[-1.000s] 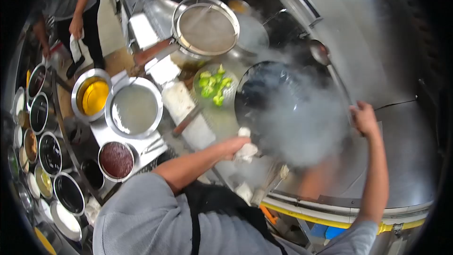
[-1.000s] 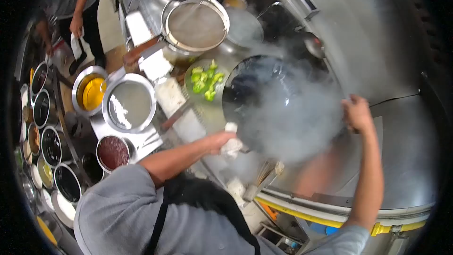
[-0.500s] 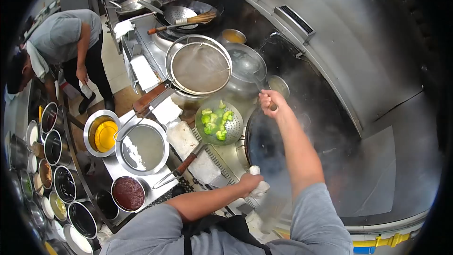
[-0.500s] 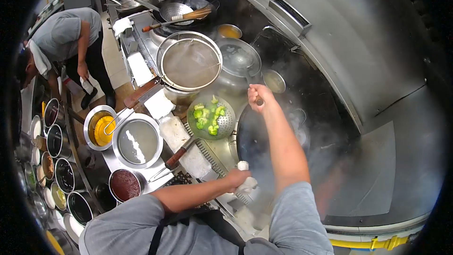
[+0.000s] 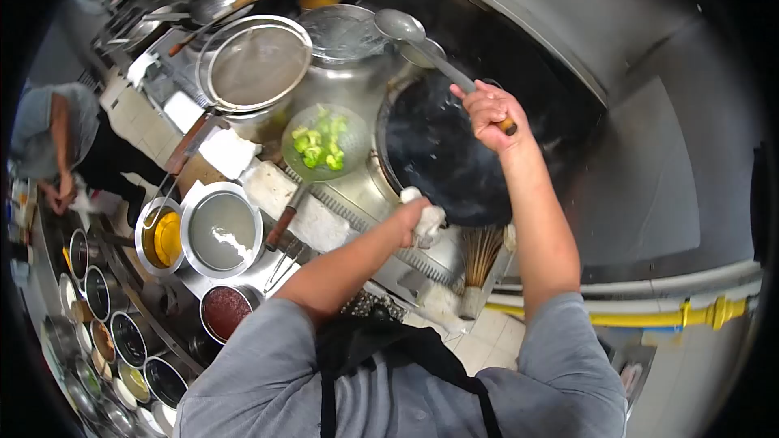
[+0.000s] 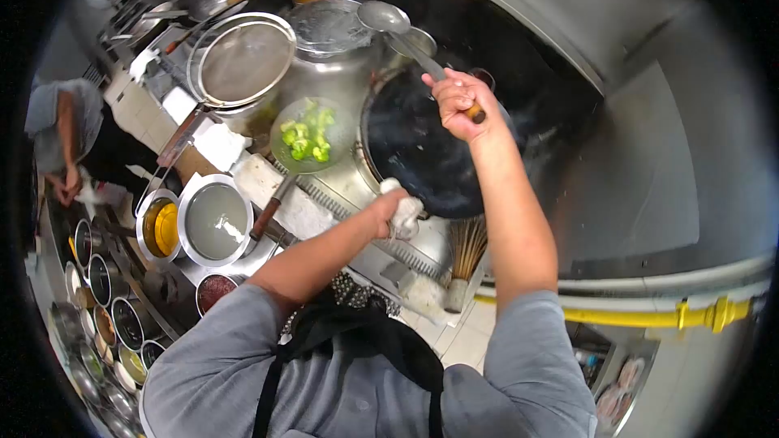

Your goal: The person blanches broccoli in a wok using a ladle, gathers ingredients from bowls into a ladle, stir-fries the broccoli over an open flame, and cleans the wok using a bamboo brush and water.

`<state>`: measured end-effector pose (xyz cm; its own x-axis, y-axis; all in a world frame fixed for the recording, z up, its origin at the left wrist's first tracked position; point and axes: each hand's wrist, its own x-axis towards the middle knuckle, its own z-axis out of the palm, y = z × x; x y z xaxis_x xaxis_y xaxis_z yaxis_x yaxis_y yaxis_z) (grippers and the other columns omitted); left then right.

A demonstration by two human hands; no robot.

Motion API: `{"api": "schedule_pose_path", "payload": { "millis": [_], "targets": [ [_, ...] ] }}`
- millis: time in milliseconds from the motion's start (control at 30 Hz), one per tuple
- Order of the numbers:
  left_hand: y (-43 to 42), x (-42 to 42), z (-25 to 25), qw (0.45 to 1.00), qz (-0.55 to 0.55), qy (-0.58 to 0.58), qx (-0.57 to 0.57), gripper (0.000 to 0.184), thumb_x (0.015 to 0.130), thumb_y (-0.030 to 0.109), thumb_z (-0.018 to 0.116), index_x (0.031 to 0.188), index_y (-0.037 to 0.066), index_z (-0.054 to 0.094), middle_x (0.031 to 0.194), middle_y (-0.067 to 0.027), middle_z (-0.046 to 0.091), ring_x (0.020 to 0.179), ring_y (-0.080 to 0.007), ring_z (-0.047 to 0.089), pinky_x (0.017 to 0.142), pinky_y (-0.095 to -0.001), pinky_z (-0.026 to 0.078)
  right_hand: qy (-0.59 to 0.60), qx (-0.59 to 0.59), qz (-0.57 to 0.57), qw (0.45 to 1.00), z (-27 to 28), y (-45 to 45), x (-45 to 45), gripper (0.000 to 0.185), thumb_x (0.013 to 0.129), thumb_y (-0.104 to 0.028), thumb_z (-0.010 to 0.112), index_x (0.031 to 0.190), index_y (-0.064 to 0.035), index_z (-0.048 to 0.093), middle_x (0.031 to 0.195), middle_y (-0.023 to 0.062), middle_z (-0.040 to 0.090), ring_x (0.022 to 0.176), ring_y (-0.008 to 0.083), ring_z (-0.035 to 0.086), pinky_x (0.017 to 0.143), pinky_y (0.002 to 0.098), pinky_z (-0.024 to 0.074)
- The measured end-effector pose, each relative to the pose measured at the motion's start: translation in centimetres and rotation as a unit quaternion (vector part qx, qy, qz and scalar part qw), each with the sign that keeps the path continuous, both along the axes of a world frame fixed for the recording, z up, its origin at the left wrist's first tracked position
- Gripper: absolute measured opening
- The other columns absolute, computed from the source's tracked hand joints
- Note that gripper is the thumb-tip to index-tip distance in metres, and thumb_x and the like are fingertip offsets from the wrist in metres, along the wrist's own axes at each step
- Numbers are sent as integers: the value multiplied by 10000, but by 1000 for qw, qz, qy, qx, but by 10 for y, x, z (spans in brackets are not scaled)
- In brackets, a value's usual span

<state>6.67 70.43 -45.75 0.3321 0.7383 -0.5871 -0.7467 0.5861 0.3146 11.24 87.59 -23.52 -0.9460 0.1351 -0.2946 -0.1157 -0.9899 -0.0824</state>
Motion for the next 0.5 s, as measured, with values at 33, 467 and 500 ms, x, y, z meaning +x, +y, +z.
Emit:
{"api": "schedule_pose_path", "payload": {
  "millis": [33, 467, 500],
  "targets": [
    [-12, -1, 47, 995, -34, 45, -77, 283, 884, 359, 479, 958, 133, 632, 882, -83, 650, 783, -291, 629, 725, -605, 487, 4, 8, -1, 1000, 7, -2, 22, 421, 979, -166, 412, 1255, 141, 332, 648, 24, 415, 421, 100, 414, 367, 231, 372],
    [3, 42, 6, 989, 102, 91, -50, 244, 916, 281, 427, 952, 116, 603, 906, -75, 629, 805, -298, 615, 712, -530, 520, -400, 253, -130, 871, 35, -83, 251, 114, 934, -147, 515, 901, -39, 496, 524, -60, 373, 354, 38, 325, 297, 189, 268],
    [9, 40, -4, 990, 102, 84, -46, 248, 918, 290, 428, 946, 120, 608, 911, -75, 628, 810, -298, 614, 711, -527, 519, -398, 252, -133, 872, 40, -95, 263, 114, 934, -147, 515, 901, -39, 496, 524, -60, 373, 354, 38, 325, 297, 189, 268]
  ]
}}
